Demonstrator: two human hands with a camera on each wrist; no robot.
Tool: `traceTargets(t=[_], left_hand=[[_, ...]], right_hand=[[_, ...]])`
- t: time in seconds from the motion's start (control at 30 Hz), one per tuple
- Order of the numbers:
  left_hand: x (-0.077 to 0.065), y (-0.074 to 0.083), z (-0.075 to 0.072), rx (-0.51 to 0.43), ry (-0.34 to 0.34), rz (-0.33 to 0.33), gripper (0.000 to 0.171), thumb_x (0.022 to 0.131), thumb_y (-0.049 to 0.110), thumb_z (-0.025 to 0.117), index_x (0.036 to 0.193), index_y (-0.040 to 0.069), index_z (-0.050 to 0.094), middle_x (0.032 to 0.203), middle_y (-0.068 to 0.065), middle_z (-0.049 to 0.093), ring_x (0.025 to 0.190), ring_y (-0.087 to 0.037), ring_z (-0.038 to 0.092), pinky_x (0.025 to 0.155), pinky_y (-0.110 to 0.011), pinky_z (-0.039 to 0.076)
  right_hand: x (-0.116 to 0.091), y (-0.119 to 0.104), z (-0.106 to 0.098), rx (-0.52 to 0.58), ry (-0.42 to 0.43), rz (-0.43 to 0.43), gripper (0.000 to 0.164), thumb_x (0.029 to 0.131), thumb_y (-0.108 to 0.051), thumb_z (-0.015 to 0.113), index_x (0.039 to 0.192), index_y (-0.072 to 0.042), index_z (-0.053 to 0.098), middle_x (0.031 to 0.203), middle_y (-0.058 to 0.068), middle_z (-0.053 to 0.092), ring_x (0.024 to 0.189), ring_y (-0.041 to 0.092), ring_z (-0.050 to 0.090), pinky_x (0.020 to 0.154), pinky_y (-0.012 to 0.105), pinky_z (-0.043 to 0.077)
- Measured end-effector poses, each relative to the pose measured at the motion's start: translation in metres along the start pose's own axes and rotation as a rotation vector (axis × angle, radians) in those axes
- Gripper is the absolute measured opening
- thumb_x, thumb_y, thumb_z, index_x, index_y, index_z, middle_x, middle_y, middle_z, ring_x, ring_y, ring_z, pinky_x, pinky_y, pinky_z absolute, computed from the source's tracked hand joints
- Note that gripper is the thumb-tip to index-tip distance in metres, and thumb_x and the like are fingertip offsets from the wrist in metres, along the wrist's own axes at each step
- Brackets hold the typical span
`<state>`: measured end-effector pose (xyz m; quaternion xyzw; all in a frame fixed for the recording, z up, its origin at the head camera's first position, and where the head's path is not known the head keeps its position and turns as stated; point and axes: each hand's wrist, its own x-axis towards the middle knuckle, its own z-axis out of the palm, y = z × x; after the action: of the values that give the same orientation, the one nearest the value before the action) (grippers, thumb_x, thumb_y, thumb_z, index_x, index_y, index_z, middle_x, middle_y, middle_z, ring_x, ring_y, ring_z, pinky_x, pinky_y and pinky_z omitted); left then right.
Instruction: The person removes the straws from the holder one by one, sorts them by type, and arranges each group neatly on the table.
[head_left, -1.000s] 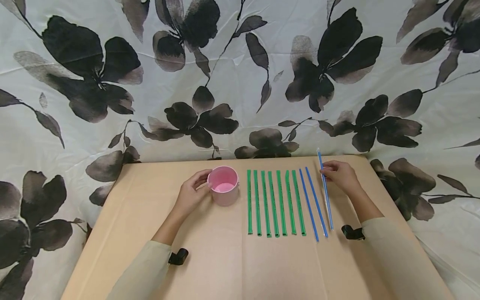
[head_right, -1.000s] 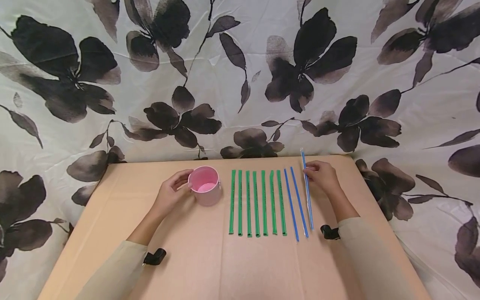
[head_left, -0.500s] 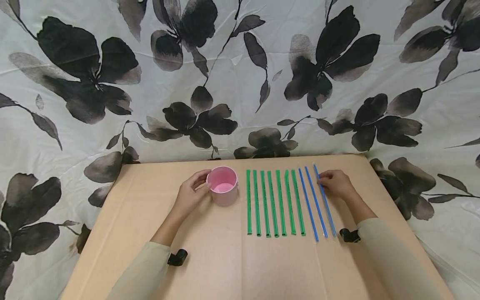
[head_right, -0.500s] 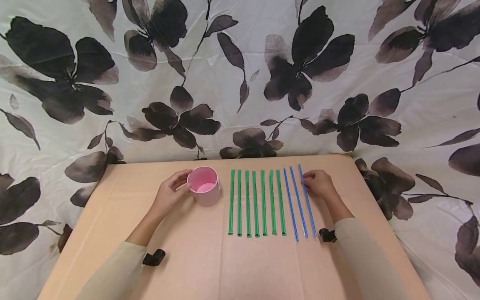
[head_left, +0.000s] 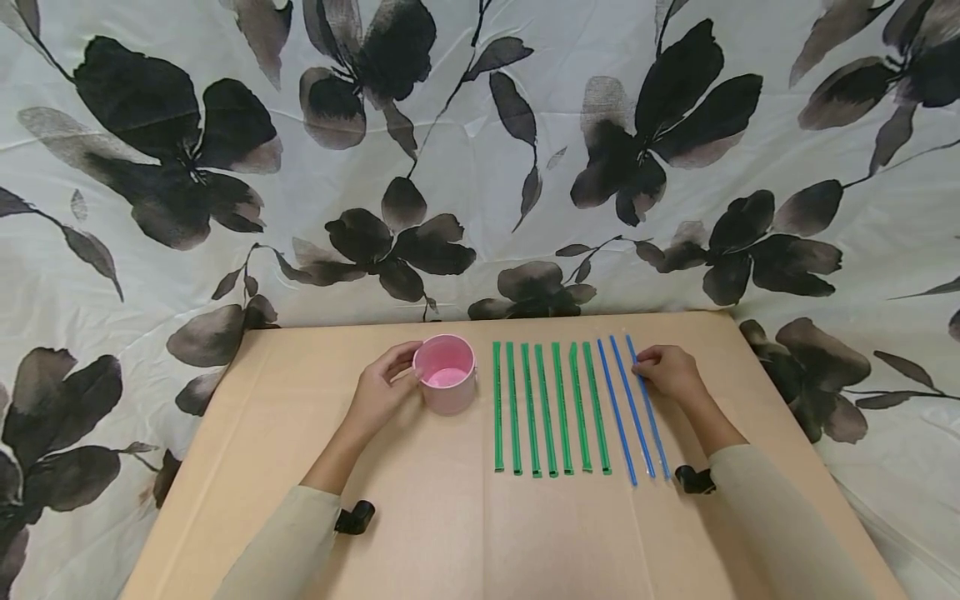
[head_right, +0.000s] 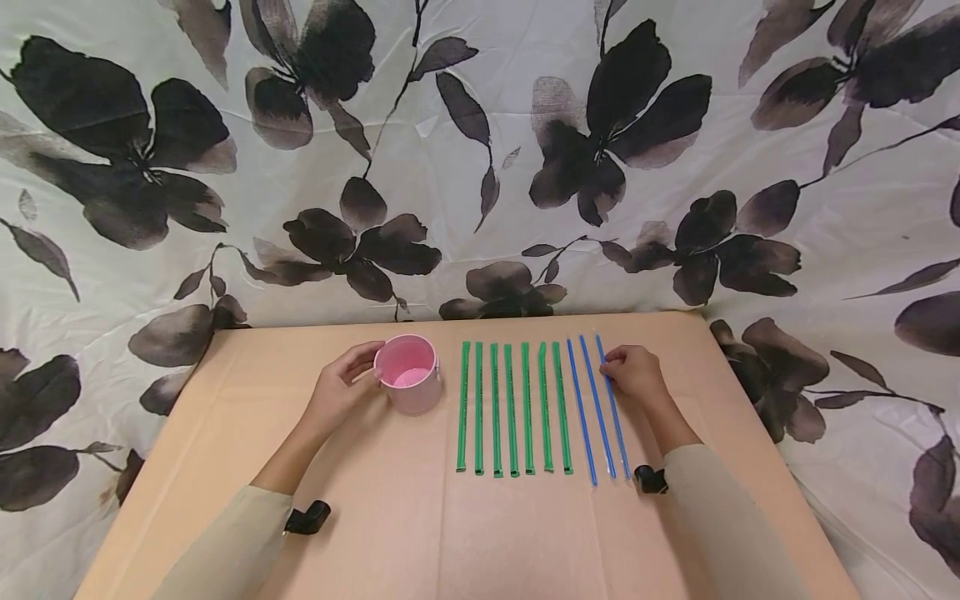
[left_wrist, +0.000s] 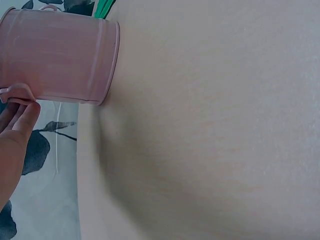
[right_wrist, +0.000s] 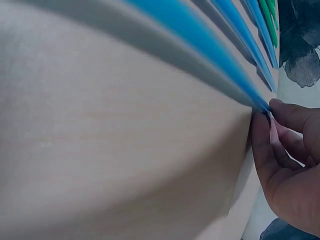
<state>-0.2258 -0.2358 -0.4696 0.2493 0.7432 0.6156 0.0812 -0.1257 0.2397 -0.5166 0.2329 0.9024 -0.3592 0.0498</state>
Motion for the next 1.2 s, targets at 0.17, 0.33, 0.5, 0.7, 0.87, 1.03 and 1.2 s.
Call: traceTargets(t=[0.17,0.33,0.5,0.7,0.87,1.03,1.2], left_hand=[[-0.001,0.001,-0.001,-0.012,-0.002,-0.007,0.045,0.089,-0.003,0.062,0.132,-0.008,0.051,0.133,-0.029,0.054,0.119,-0.044,0.055,0.104,-0.048,0.047],[-0.001,0.001,-0.001,-0.016,-0.008,-0.012,0.044,0.090,-0.003,0.062,0.132,-0.009,0.050,0.133,-0.030,0.053,0.119,-0.047,0.053,0.101,-0.038,0.051],[-0.001,-0.001,-0.001,-0.016,-0.005,-0.035,0.045,0.090,-0.002,0.063,0.132,-0.009,0.050,0.133,-0.029,0.053,0.120,-0.045,0.054,0.101,-0.035,0.051],[-0.001,0.000,-0.001,-0.012,-0.004,-0.046,0.046,0.091,0.003,0.064,0.133,-0.006,0.051,0.134,-0.027,0.054,0.121,-0.043,0.054,0.103,-0.043,0.049],[-0.001,-0.005,-0.003,-0.024,-0.012,-0.027,0.046,0.090,-0.001,0.063,0.134,-0.006,0.050,0.136,-0.027,0.053,0.121,-0.043,0.054,0.103,-0.041,0.050],[-0.002,-0.024,-0.003,-0.024,-0.007,-0.003,0.046,0.090,-0.004,0.062,0.135,-0.002,0.051,0.135,-0.026,0.053,0.120,-0.043,0.055,0.100,-0.024,0.051],[-0.005,-0.033,-0.004,-0.017,0.003,-0.003,0.045,0.090,0.001,0.063,0.134,0.005,0.054,0.134,-0.021,0.056,0.120,-0.038,0.056,0.102,-0.026,0.050]], right_hand=[[-0.003,-0.003,0.002,0.026,0.002,0.012,0.032,0.093,-0.019,0.064,0.116,0.003,0.062,0.101,0.017,0.066,0.081,0.018,0.067,0.064,0.026,0.060],[-0.003,-0.001,0.004,0.013,0.016,0.007,0.032,0.092,-0.019,0.065,0.115,0.003,0.062,0.100,0.017,0.065,0.080,0.018,0.066,0.063,0.026,0.060],[-0.002,0.001,0.004,-0.020,0.028,-0.005,0.032,0.092,-0.020,0.065,0.115,0.002,0.063,0.100,0.017,0.065,0.080,0.018,0.065,0.063,0.025,0.058],[-0.003,0.000,0.003,-0.051,0.041,-0.018,0.033,0.091,-0.022,0.066,0.114,0.002,0.063,0.099,0.016,0.066,0.082,0.020,0.062,0.065,0.024,0.056],[-0.011,-0.001,0.000,-0.098,0.069,-0.054,0.034,0.091,-0.023,0.066,0.114,0.002,0.063,0.100,0.016,0.066,0.086,0.024,0.061,0.066,0.025,0.053],[-0.018,-0.002,-0.006,-0.116,0.109,-0.092,0.032,0.094,-0.025,0.063,0.115,-0.002,0.063,0.102,0.015,0.066,0.091,0.027,0.061,0.066,0.028,0.052],[-0.027,-0.012,-0.010,-0.085,0.163,-0.168,0.029,0.095,-0.025,0.062,0.116,-0.006,0.064,0.105,0.015,0.067,0.102,0.034,0.063,0.080,0.044,0.055]])
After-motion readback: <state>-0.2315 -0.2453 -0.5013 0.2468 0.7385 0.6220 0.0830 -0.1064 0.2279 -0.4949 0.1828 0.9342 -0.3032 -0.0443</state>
